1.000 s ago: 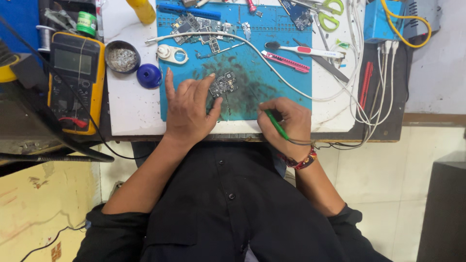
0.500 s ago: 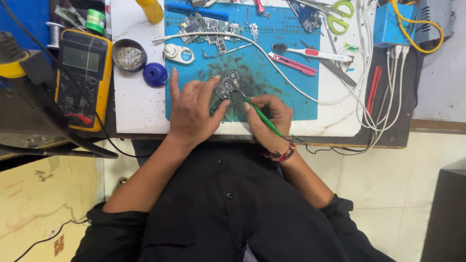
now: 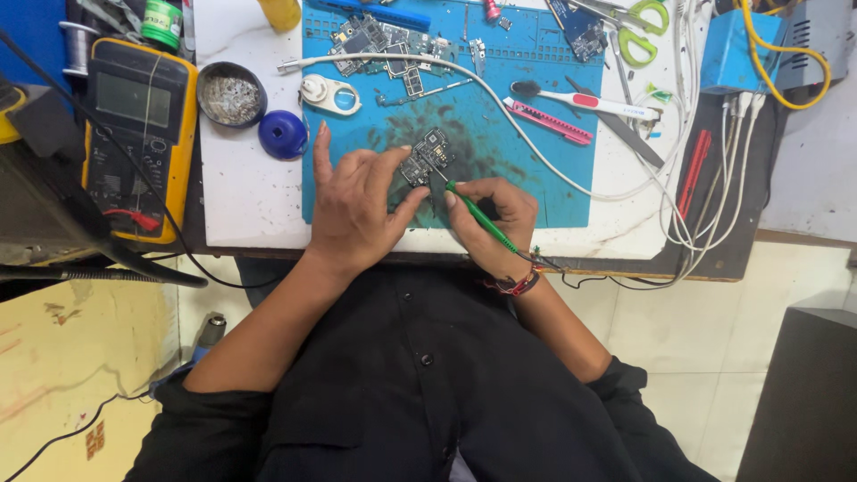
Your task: The person uses a green-handled screwdriver to adjust components on a small circuit board, then switches to a soldering iron to apply solder to specific points. The person holds the board steady with one hand while manipulating tools with the other.
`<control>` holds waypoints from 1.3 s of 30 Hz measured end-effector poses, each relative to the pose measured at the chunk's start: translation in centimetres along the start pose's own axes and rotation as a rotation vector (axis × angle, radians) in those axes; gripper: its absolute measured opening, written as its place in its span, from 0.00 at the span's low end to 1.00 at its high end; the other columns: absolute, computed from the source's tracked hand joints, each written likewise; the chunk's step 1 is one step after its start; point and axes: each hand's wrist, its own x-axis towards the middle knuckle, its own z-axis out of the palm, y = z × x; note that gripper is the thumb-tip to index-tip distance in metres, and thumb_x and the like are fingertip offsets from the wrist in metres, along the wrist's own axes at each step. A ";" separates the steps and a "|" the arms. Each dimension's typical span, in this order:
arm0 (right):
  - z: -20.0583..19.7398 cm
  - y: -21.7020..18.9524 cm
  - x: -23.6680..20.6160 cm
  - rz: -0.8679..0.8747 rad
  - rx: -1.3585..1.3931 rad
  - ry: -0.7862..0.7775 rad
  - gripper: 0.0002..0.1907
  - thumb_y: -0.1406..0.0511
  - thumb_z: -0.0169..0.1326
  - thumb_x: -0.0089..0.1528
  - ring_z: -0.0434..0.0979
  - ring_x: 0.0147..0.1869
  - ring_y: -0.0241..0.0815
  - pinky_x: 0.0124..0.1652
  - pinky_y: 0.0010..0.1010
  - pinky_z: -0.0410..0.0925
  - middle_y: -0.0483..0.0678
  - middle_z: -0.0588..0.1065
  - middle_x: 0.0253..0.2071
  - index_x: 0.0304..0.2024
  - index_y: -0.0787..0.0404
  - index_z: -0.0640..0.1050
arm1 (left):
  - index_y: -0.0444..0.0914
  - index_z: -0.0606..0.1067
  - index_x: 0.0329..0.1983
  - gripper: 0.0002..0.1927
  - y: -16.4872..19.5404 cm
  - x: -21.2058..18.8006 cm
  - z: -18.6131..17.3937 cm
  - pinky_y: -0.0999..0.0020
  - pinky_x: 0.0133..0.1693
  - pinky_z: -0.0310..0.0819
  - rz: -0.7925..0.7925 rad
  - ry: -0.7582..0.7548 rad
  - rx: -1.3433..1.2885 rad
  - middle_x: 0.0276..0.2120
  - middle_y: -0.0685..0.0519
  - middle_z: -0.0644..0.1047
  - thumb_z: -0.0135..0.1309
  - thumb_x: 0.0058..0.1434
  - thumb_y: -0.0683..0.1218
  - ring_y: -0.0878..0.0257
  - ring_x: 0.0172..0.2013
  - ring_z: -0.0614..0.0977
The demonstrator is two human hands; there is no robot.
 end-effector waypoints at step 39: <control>-0.1 0.1 -0.1 -0.007 -0.032 -0.003 0.06 0.72 0.65 0.61 0.76 0.32 0.29 0.34 0.22 0.67 0.45 0.79 0.30 0.39 0.64 0.80 | 0.37 0.73 0.54 0.23 -0.1 0.0 0.2 0.38 0.72 0.40 0.001 0.003 -0.018 0.43 0.57 0.81 0.66 0.63 0.52 0.58 0.51 0.79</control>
